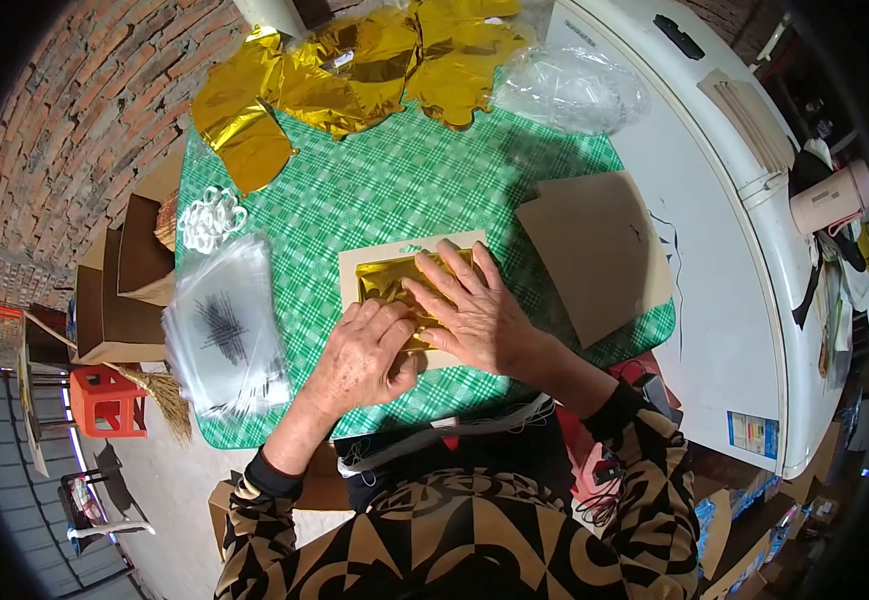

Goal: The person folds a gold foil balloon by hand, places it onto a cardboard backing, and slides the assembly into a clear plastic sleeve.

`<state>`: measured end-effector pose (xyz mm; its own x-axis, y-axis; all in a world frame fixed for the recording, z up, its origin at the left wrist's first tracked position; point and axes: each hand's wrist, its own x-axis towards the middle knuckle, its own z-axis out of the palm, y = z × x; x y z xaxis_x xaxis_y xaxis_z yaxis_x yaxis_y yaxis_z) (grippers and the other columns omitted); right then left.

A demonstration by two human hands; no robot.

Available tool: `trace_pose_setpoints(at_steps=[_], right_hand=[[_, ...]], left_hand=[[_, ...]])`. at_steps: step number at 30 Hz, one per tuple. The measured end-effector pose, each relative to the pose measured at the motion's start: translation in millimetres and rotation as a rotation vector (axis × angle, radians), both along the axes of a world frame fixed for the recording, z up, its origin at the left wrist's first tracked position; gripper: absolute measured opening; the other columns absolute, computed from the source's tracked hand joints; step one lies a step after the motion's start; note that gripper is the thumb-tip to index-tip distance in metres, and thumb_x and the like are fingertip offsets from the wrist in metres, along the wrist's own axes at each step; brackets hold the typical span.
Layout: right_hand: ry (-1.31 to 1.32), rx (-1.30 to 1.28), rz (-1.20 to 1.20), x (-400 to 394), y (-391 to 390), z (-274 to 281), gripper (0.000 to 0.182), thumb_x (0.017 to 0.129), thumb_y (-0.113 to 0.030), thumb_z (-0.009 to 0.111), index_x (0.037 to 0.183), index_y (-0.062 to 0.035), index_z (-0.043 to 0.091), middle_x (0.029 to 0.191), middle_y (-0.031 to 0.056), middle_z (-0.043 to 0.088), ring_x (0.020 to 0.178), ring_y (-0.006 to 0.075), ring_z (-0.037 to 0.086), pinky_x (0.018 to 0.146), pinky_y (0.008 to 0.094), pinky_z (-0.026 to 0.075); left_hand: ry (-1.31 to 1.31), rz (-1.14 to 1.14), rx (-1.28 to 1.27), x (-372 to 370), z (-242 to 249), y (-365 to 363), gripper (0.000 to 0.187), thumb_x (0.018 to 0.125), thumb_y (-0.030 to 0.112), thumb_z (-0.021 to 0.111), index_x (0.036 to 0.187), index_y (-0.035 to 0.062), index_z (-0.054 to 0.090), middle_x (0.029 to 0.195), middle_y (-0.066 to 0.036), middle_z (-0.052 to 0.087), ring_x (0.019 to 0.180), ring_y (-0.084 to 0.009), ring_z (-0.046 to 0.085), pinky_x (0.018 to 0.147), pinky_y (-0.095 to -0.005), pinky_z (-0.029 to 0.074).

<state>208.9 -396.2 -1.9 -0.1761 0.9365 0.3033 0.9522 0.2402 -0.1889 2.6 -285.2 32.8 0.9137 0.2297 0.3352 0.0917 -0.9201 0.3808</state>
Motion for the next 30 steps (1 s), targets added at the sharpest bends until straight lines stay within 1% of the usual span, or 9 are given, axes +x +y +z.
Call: trace_pose_setpoints(at_steps=[3, 4, 7, 8, 11, 12, 16, 23, 30], right_hand=[[-0.074, -0.157, -0.004, 1.7, -0.9, 10.7, 0.056, 0.097, -0.037, 0.065, 0.142, -0.0053, 0.061, 0.163, 0.018, 0.041, 0.157, 0.041, 0.024, 0.125, 0.0634, 0.012], [-0.08, -0.15, -0.015, 1.0, -1.4, 8.3, 0.055, 0.097, -0.037, 0.064, 0.142, -0.0055, 0.061, 0.162, 0.0174, 0.041, 0.157, 0.0407, 0.024, 0.125, 0.0632, 0.012], [-0.084, -0.09, -0.039, -0.3, 0.3, -3.0, 0.056, 0.097, -0.039, 0.062, 0.142, -0.0063, 0.061, 0.162, 0.0158, 0.042, 0.157, 0.0397, 0.024, 0.126, 0.0626, 0.01], [-0.071, -0.048, -0.043, -0.1, 1.8, -7.6, 0.057, 0.097, -0.04, 0.062, 0.143, -0.0066, 0.06, 0.162, 0.0152, 0.042, 0.157, 0.0395, 0.024, 0.126, 0.0626, 0.01], [-0.044, -0.018, -0.062, -3.4, 4.7, -6.0, 0.063, 0.096, -0.039, 0.064, 0.15, -0.0081, 0.055, 0.161, 0.0136, 0.043, 0.155, 0.0382, 0.027, 0.125, 0.0626, 0.013], [-0.046, -0.024, -0.061, -3.2, 4.4, -5.4, 0.064, 0.096, -0.039, 0.065, 0.151, -0.0084, 0.054, 0.161, 0.0138, 0.043, 0.155, 0.0382, 0.028, 0.124, 0.0627, 0.014], [-0.038, -0.032, -0.049, -3.8, 4.0, 3.0, 0.066, 0.093, -0.038, 0.07, 0.151, -0.0104, 0.055, 0.16, 0.0148, 0.044, 0.152, 0.0386, 0.031, 0.123, 0.0635, 0.019], [0.006, -0.086, -0.035, -2.6, 3.9, 10.4, 0.069, 0.093, -0.043, 0.072, 0.152, -0.0112, 0.055, 0.16, 0.0162, 0.044, 0.153, 0.0395, 0.031, 0.123, 0.0642, 0.018], [-0.016, -0.14, -0.059, 2.6, -4.1, 11.5, 0.078, 0.093, -0.043, 0.069, 0.155, -0.0011, 0.047, 0.165, 0.0193, 0.038, 0.158, 0.0377, 0.025, 0.125, 0.0654, 0.013]], left_hand=[[-0.177, 0.106, -0.065, 8.1, 13.0, -6.6, 0.04, 0.08, 0.013, 0.076, 0.116, 0.0007, 0.065, 0.119, -0.016, 0.066, 0.107, -0.0352, 0.065, 0.092, -0.0455, 0.054], [-0.139, 0.134, -0.128, 9.6, 11.4, -6.9, 0.051, 0.087, 0.018, 0.074, 0.132, -0.0011, 0.059, 0.135, -0.021, 0.062, 0.123, -0.0407, 0.062, 0.105, -0.0491, 0.05], [-0.171, 0.259, -0.063, 33.1, 1.1, -11.4, 0.064, 0.092, 0.022, 0.071, 0.147, -0.0032, 0.05, 0.149, -0.027, 0.053, 0.139, -0.0453, 0.051, 0.117, -0.0524, 0.041], [-0.103, 0.257, -0.095, 36.1, -11.1, -11.9, 0.073, 0.098, 0.029, 0.067, 0.156, -0.0049, 0.039, 0.159, -0.032, 0.041, 0.151, -0.0483, 0.037, 0.125, -0.056, 0.029], [-0.083, 0.32, -0.053, 43.3, -36.4, -9.4, 0.079, 0.102, 0.043, 0.063, 0.158, -0.0054, 0.035, 0.163, -0.033, 0.033, 0.153, -0.0498, 0.03, 0.125, -0.0587, 0.026], [-0.038, 0.344, -0.052, 43.0, -40.6, -8.3, 0.086, 0.103, 0.054, 0.057, 0.16, -0.0054, 0.032, 0.165, -0.033, 0.028, 0.155, -0.0496, 0.025, 0.126, -0.0601, 0.022], [-0.011, 0.439, -0.002, 37.9, -48.0, -5.7, 0.09, 0.103, 0.059, 0.053, 0.161, -0.0056, 0.031, 0.166, -0.032, 0.028, 0.156, -0.0482, 0.024, 0.126, -0.0596, 0.02], [0.132, 0.496, 0.081, 33.4, -40.8, -3.5, 0.082, 0.104, 0.056, 0.052, 0.159, -0.0029, 0.037, 0.165, -0.029, 0.032, 0.156, -0.0453, 0.026, 0.127, -0.061, 0.017], [0.167, 0.516, 0.107, 33.1, -40.7, -6.1, 0.073, 0.104, 0.044, 0.054, 0.161, 0.0019, 0.037, 0.168, -0.025, 0.031, 0.158, -0.0423, 0.023, 0.127, -0.0622, 0.014]])
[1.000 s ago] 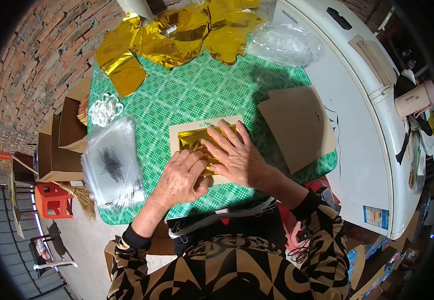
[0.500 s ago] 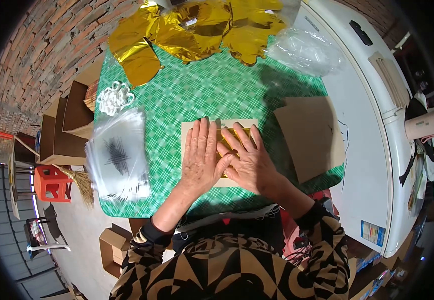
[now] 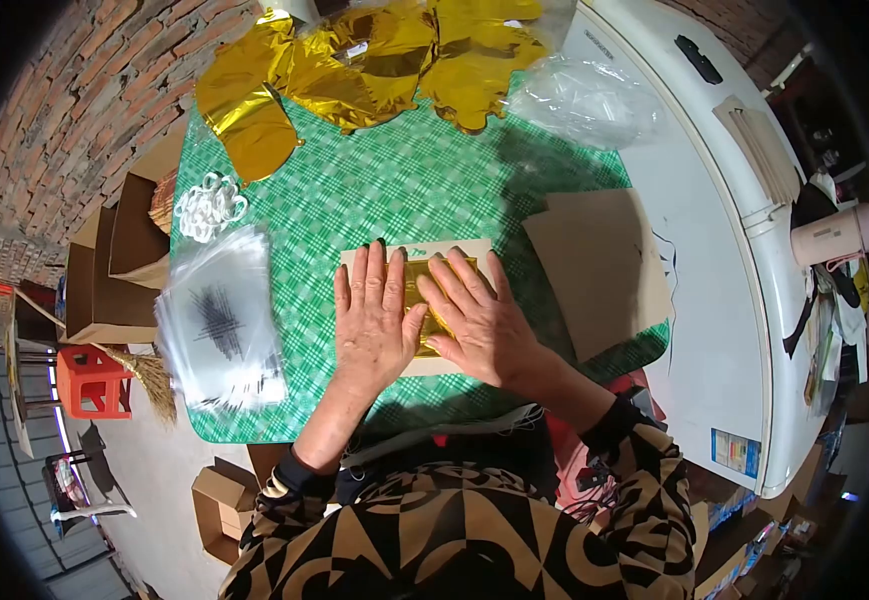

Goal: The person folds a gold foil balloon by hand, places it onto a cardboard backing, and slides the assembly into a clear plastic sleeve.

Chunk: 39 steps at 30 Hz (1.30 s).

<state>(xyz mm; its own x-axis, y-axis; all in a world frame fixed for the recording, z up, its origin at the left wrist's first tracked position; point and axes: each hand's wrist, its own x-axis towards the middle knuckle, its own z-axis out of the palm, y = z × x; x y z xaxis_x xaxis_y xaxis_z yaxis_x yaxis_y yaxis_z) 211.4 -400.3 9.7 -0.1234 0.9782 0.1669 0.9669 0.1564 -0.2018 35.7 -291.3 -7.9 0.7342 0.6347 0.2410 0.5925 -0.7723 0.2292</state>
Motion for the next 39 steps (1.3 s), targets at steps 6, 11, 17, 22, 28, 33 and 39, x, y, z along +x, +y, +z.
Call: trace_pose_setpoints(at_steps=[6, 11, 17, 22, 28, 33, 39], right_hand=[[0.003, 0.032, -0.126, 9.3, -16.9, 0.5, 0.075, 0.093, -0.033, 0.072, 0.153, 0.0033, 0.044, 0.164, 0.0201, 0.038, 0.157, 0.034, 0.029, 0.124, 0.063, 0.022], [0.059, 0.081, -0.185, 23.5, -8.8, 4.1, 0.074, 0.097, -0.028, 0.068, 0.156, 0.003, 0.037, 0.163, 0.0207, 0.037, 0.154, 0.0368, 0.032, 0.124, 0.0556, 0.027], [0.185, 0.112, -0.095, 22.8, -5.0, 7.2, 0.068, 0.097, -0.024, 0.066, 0.154, 0.0048, 0.041, 0.161, 0.0215, 0.04, 0.153, 0.0379, 0.034, 0.125, 0.0544, 0.026], [0.097, 0.027, 0.054, -9.8, -41.0, 26.1, 0.07, 0.093, -0.027, 0.071, 0.15, 0.004, 0.048, 0.159, 0.0212, 0.044, 0.152, 0.036, 0.036, 0.125, 0.0583, 0.022], [0.149, 0.002, 0.07, -28.3, -74.2, 22.1, 0.072, 0.088, -0.031, 0.074, 0.148, 0.0036, 0.053, 0.159, 0.0194, 0.045, 0.154, 0.0338, 0.035, 0.128, 0.0562, 0.013], [0.202, 0.025, 0.061, -25.5, -93.1, 21.3, 0.068, 0.084, -0.021, 0.077, 0.143, 0.0051, 0.055, 0.157, 0.0204, 0.047, 0.153, 0.0362, 0.035, 0.128, 0.0542, 0.018], [0.356, 0.274, 0.223, -47.8, -119.2, 0.0, 0.039, 0.078, -0.002, 0.074, 0.117, 0.0003, 0.069, 0.128, 0.0135, 0.062, 0.126, 0.0339, 0.06, 0.102, 0.0471, 0.056]], left_hand=[[0.033, 0.024, 0.031, 1.4, -1.1, -1.5, 0.073, 0.104, 0.043, 0.054, 0.162, 0.0027, 0.035, 0.17, -0.023, 0.028, 0.159, -0.0415, 0.021, 0.127, -0.0639, 0.013], [0.019, 0.044, 0.053, -1.1, -7.4, -4.6, 0.073, 0.105, 0.043, 0.052, 0.162, 0.0016, 0.036, 0.168, -0.024, 0.03, 0.158, -0.0431, 0.022, 0.127, -0.0639, 0.012], [-0.018, 0.19, 0.044, -12.5, -6.8, -28.4, 0.072, 0.105, 0.042, 0.051, 0.16, -0.0012, 0.036, 0.166, -0.027, 0.032, 0.156, -0.0454, 0.025, 0.125, -0.065, 0.014], [-0.034, 0.319, -0.007, -23.4, -9.5, -54.4, 0.078, 0.103, 0.043, 0.056, 0.161, -0.0041, 0.033, 0.168, -0.03, 0.026, 0.158, -0.0495, 0.017, 0.125, -0.0669, 0.01], [-0.031, 0.381, -0.038, -28.4, -3.5, -63.3, 0.078, 0.106, 0.043, 0.052, 0.163, -0.005, 0.027, 0.17, -0.029, 0.02, 0.159, -0.0494, 0.012, 0.126, -0.0656, 0.007], [-0.267, 0.346, -0.202, -75.0, 45.1, -26.9, 0.066, 0.113, 0.036, 0.041, 0.167, 0.0033, 0.021, 0.174, -0.025, 0.015, 0.161, -0.0425, 0.011, 0.129, -0.0548, 0.01], [-0.398, 0.117, -0.314, -109.2, 81.8, 14.2, 0.053, 0.111, 0.031, 0.05, 0.158, 0.0065, 0.045, 0.164, -0.021, 0.041, 0.155, -0.0366, 0.036, 0.128, -0.0467, 0.025]])
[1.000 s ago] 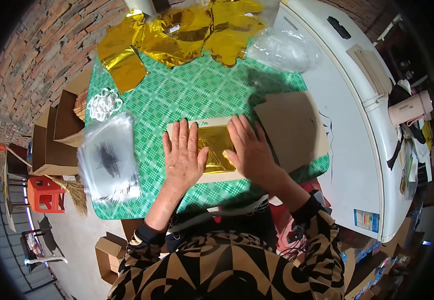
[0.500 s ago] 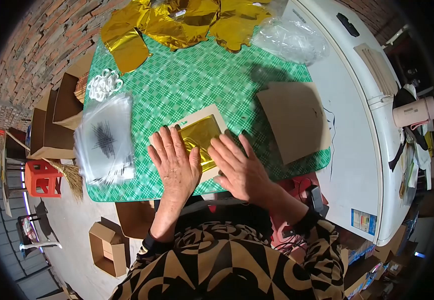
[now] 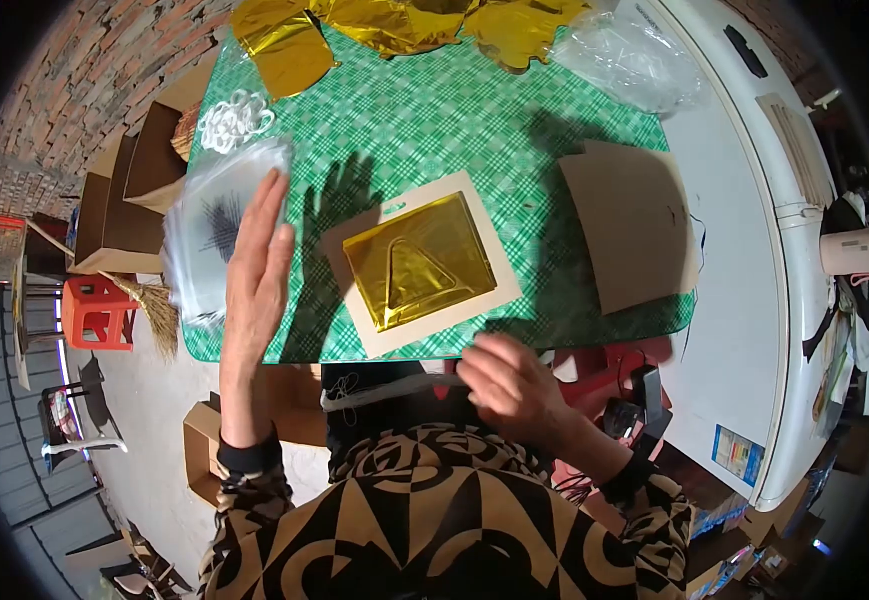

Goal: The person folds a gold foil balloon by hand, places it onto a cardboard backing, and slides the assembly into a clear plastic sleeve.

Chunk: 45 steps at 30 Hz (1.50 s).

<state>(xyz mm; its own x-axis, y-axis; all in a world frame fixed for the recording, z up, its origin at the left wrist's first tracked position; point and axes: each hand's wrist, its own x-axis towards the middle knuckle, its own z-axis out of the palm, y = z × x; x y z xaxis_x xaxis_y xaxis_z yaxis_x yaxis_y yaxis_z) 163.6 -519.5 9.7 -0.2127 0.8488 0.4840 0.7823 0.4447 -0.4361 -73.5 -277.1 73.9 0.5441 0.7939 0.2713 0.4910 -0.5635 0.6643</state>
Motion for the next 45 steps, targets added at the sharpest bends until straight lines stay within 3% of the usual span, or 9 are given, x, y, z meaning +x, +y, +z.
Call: trace_pose_setpoints(at_steps=[7, 17, 23, 29, 36, 37, 38, 40, 45], right_hand=[[0.29, -0.147, 0.004, -37.6, -9.8, -6.0, 0.037, 0.083, 0.004, 0.07, 0.12, -0.0024, 0.068, 0.116, 0.014, 0.07, 0.102, 0.0332, 0.07, 0.09, 0.0412, 0.06], [1.124, -0.825, -0.128, -42.7, -21.1, -14.7, 0.037, 0.106, -0.013, 0.056, 0.14, 0.0033, 0.058, 0.135, 0.0162, 0.067, 0.124, 0.0246, 0.065, 0.109, 0.0375, 0.049], [1.532, -0.872, -0.008, -49.6, -9.6, -9.0, 0.042, 0.109, -0.016, 0.053, 0.146, 0.0039, 0.05, 0.145, 0.0132, 0.059, 0.13, 0.0196, 0.06, 0.113, 0.0365, 0.046], [1.392, -1.038, 0.046, -47.2, -22.7, -21.8, 0.046, 0.112, -0.02, 0.045, 0.151, 0.004, 0.042, 0.147, 0.0211, 0.056, 0.14, 0.0289, 0.055, 0.119, 0.0449, 0.043], [1.76, -1.079, 0.008, -52.2, -20.0, -37.6, 0.051, 0.11, -0.03, 0.054, 0.149, 0.0032, 0.045, 0.141, 0.0147, 0.059, 0.125, 0.0264, 0.063, 0.109, 0.0445, 0.052], [1.792, -1.066, -0.133, -63.6, -13.0, -30.4, 0.072, 0.103, -0.049, 0.061, 0.149, 0.0028, 0.043, 0.141, 0.0227, 0.059, 0.128, 0.0371, 0.062, 0.112, 0.0499, 0.049], [1.821, -1.042, -0.146, -63.1, -13.6, -47.0, 0.056, 0.107, -0.038, 0.058, 0.145, 0.0025, 0.05, 0.138, 0.0204, 0.061, 0.125, 0.0327, 0.064, 0.109, 0.046, 0.051], [1.058, -0.857, -0.091, -59.9, -7.1, -53.7, 0.04, 0.11, -0.024, 0.053, 0.139, 0.0025, 0.056, 0.136, 0.0174, 0.063, 0.121, 0.0269, 0.065, 0.107, 0.0406, 0.05], [0.798, -0.81, -0.145, -65.7, -11.8, -42.4, 0.037, 0.112, -0.02, 0.047, 0.137, 0.0041, 0.058, 0.135, 0.0173, 0.063, 0.125, 0.0248, 0.06, 0.107, 0.0407, 0.048]], left_hand=[[0.169, -0.416, 0.198, 67.5, -32.7, 17.8, 0.05, 0.11, 0.036, 0.05, 0.156, 0.0178, 0.05, 0.164, -0.011, 0.045, 0.154, -0.0373, 0.035, 0.128, -0.0559, 0.021], [0.337, -0.421, 0.418, 84.5, -81.2, 6.0, 0.052, 0.109, 0.043, 0.047, 0.157, 0.0221, 0.049, 0.166, -0.007, 0.041, 0.156, -0.0354, 0.031, 0.129, -0.0578, 0.017], [0.35, -0.409, 0.381, 80.7, -80.0, -2.2, 0.052, 0.109, 0.042, 0.048, 0.157, 0.0218, 0.049, 0.167, -0.007, 0.04, 0.156, -0.0337, 0.032, 0.13, -0.0552, 0.018], [0.377, -0.401, 0.317, 68.0, -75.3, -27.7, 0.054, 0.109, 0.042, 0.048, 0.159, 0.0218, 0.047, 0.17, -0.006, 0.036, 0.159, -0.0325, 0.027, 0.131, -0.053, 0.015], [0.384, -0.378, 0.249, 56.7, -82.4, -69.2, 0.057, 0.108, 0.043, 0.049, 0.162, 0.0223, 0.043, 0.174, -0.005, 0.027, 0.162, -0.0323, 0.017, 0.132, -0.0535, 0.008], [0.373, -0.374, 0.246, 55.9, -83.1, -72.3, 0.058, 0.108, 0.043, 0.049, 0.162, 0.0219, 0.043, 0.174, -0.005, 0.027, 0.162, -0.0335, 0.017, 0.132, -0.0543, 0.009], [0.362, -0.372, 0.243, 55.4, -83.6, -74.6, 0.058, 0.108, 0.043, 0.05, 0.162, 0.0216, 0.043, 0.174, -0.006, 0.027, 0.161, -0.0347, 0.017, 0.131, -0.0551, 0.01], [0.342, -0.374, 0.242, 53.6, -82.9, -77.2, 0.059, 0.108, 0.043, 0.05, 0.162, 0.0209, 0.043, 0.173, -0.007, 0.027, 0.161, -0.0365, 0.018, 0.131, -0.0565, 0.011], [0.268, -0.375, 0.227, 49.6, -78.2, -77.2, 0.061, 0.107, 0.047, 0.05, 0.162, 0.0206, 0.042, 0.172, -0.01, 0.029, 0.16, -0.0386, 0.021, 0.13, -0.0579, 0.013]])
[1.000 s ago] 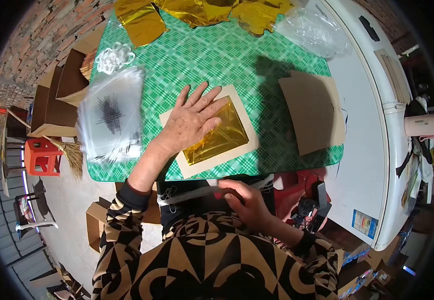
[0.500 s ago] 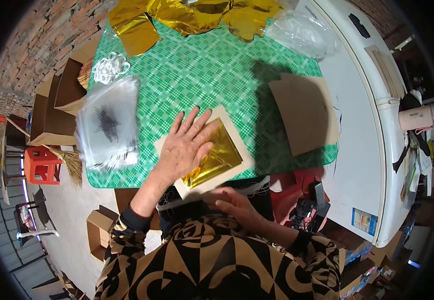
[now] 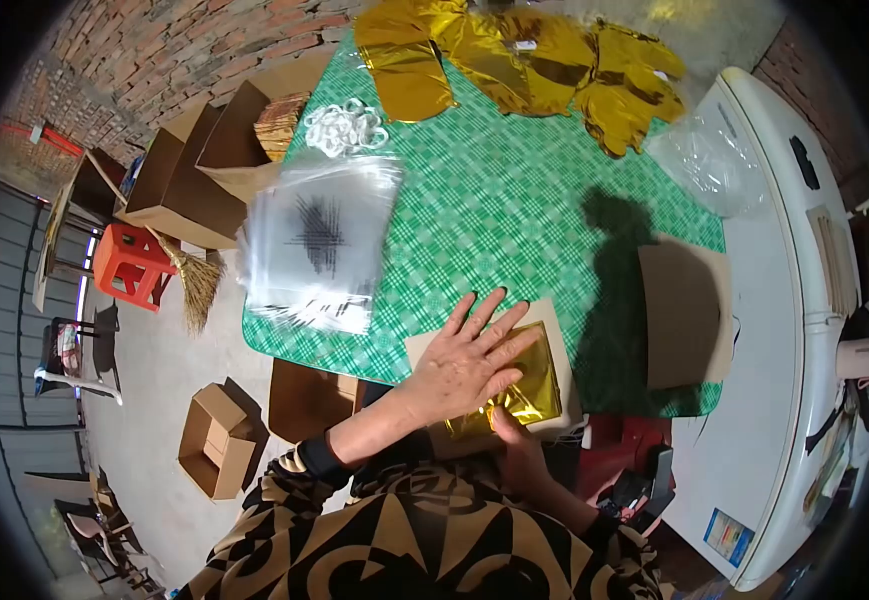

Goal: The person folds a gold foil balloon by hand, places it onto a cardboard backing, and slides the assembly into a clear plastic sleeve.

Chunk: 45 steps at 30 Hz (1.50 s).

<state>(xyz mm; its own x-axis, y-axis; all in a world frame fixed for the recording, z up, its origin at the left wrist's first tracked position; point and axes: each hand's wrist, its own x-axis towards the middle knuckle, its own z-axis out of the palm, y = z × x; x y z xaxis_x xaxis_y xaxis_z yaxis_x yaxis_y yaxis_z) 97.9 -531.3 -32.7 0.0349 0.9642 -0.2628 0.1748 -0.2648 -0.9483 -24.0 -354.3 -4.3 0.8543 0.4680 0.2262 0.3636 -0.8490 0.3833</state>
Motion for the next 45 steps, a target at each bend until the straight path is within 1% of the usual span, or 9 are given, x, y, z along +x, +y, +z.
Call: trace_pose_setpoints(at_steps=[3, 12, 18, 24, 28, 32, 35, 39, 45], right_hand=[[0.407, -0.174, -0.234, -3.8, 5.2, 9.7, 0.034, 0.106, -0.012, 0.057, 0.134, 0.007, 0.059, 0.132, 0.0228, 0.066, 0.12, 0.0315, 0.066, 0.104, 0.0418, 0.051], [-0.398, 0.436, 0.065, 29.4, -12.1, -4.6, 0.051, 0.098, -0.013, 0.071, 0.139, 0.0135, 0.055, 0.131, 0.0305, 0.068, 0.122, 0.0358, 0.069, 0.104, 0.0428, 0.055], [0.305, 0.085, -0.393, 5.9, 14.6, -0.8, 0.027, 0.102, -0.001, 0.061, 0.127, 0.0084, 0.066, 0.119, 0.0184, 0.073, 0.106, 0.0285, 0.073, 0.096, 0.0355, 0.059], [-0.07, 0.365, -0.311, 9.4, 21.8, 12.8, 0.016, 0.098, -0.001, 0.067, 0.112, 0.0075, 0.07, 0.103, 0.0137, 0.074, 0.091, 0.0242, 0.072, 0.085, 0.0331, 0.058], [-0.607, 0.51, 0.042, 53.4, 3.3, 3.3, 0.037, 0.098, -0.003, 0.064, 0.133, 0.0061, 0.059, 0.124, 0.0244, 0.066, 0.113, 0.0371, 0.066, 0.1, 0.0461, 0.052], [-0.686, 0.479, 0.088, 76.4, 0.3, 8.9, 0.053, 0.095, -0.006, 0.066, 0.144, 0.0093, 0.052, 0.136, 0.0287, 0.062, 0.125, 0.043, 0.062, 0.109, 0.0518, 0.048], [-0.098, 0.347, -0.332, 74.3, 2.6, 17.3, 0.046, 0.098, -0.007, 0.065, 0.141, 0.0069, 0.058, 0.134, 0.0241, 0.062, 0.125, 0.0348, 0.059, 0.11, 0.0451, 0.046], [-0.164, 0.401, -0.537, 85.6, 3.4, 39.9, 0.031, 0.106, -0.006, 0.06, 0.135, 0.0034, 0.063, 0.126, 0.0156, 0.067, 0.117, 0.0174, 0.062, 0.103, 0.0321, 0.049], [-0.995, 0.402, -0.24, 138.3, -37.8, 32.6, 0.054, 0.088, 0.005, 0.063, 0.141, 0.0014, 0.063, 0.123, 0.0259, 0.067, 0.112, 0.0446, 0.065, 0.102, 0.0508, 0.05]], left_hand=[[-0.204, 0.138, 0.057, -9.2, 17.3, 17.8, 0.061, 0.101, 0.04, 0.063, 0.154, 0.0127, 0.051, 0.158, -0.016, 0.047, 0.15, -0.0403, 0.037, 0.124, -0.0573, 0.024], [-0.121, 0.892, 0.415, -135.8, -10.7, 125.0, 0.047, 0.082, 0.027, 0.082, 0.123, 0.0064, 0.071, 0.129, -0.01, 0.066, 0.123, -0.0321, 0.058, 0.101, -0.048, 0.043], [-0.23, 0.972, 0.394, -136.8, -15.9, 128.4, 0.027, 0.085, 0.026, 0.082, 0.108, 0.0125, 0.08, 0.121, -0.003, 0.072, 0.118, -0.027, 0.061, 0.099, -0.0437, 0.045], [-0.404, 0.875, 0.374, -149.7, 10.7, 130.6, 0.019, 0.091, 0.015, 0.076, 0.11, 0.0129, 0.08, 0.113, -0.005, 0.074, 0.108, -0.027, 0.065, 0.093, -0.0424, 0.047], [-0.571, 0.78, 0.334, -141.3, 71.3, 131.9, 0.02, 0.095, 0.016, 0.075, 0.114, 0.0095, 0.079, 0.108, -0.008, 0.075, 0.103, -0.0254, 0.067, 0.09, -0.0393, 0.049], [-1.052, 0.68, -0.525, -115.5, 113.8, 133.0, 0.027, 0.106, 0.024, 0.065, 0.11, 0.0, 0.076, 0.092, -0.005, 0.074, 0.082, -0.0141, 0.067, 0.076, -0.0296, 0.052], [-1.027, 0.497, -1.044, -97.0, 121.4, 145.6, 0.029, 0.107, 0.028, 0.063, 0.107, 0.0009, 0.073, 0.085, -0.004, 0.069, 0.076, -0.0144, 0.064, 0.071, -0.0275, 0.049], [-0.797, 0.322, -1.502, -66.5, 97.1, 164.7, 0.027, 0.109, 0.028, 0.058, 0.1, 0.003, 0.066, 0.077, -0.003, 0.066, 0.064, -0.0128, 0.059, 0.059, -0.0267, 0.045], [-0.501, 0.217, -1.713, -12.3, 73.0, 172.0, 0.027, 0.111, 0.025, 0.054, 0.093, 0.0059, 0.06, 0.066, 0.002, 0.053, 0.053, -0.0075, 0.042, 0.045, -0.0238, 0.03]])
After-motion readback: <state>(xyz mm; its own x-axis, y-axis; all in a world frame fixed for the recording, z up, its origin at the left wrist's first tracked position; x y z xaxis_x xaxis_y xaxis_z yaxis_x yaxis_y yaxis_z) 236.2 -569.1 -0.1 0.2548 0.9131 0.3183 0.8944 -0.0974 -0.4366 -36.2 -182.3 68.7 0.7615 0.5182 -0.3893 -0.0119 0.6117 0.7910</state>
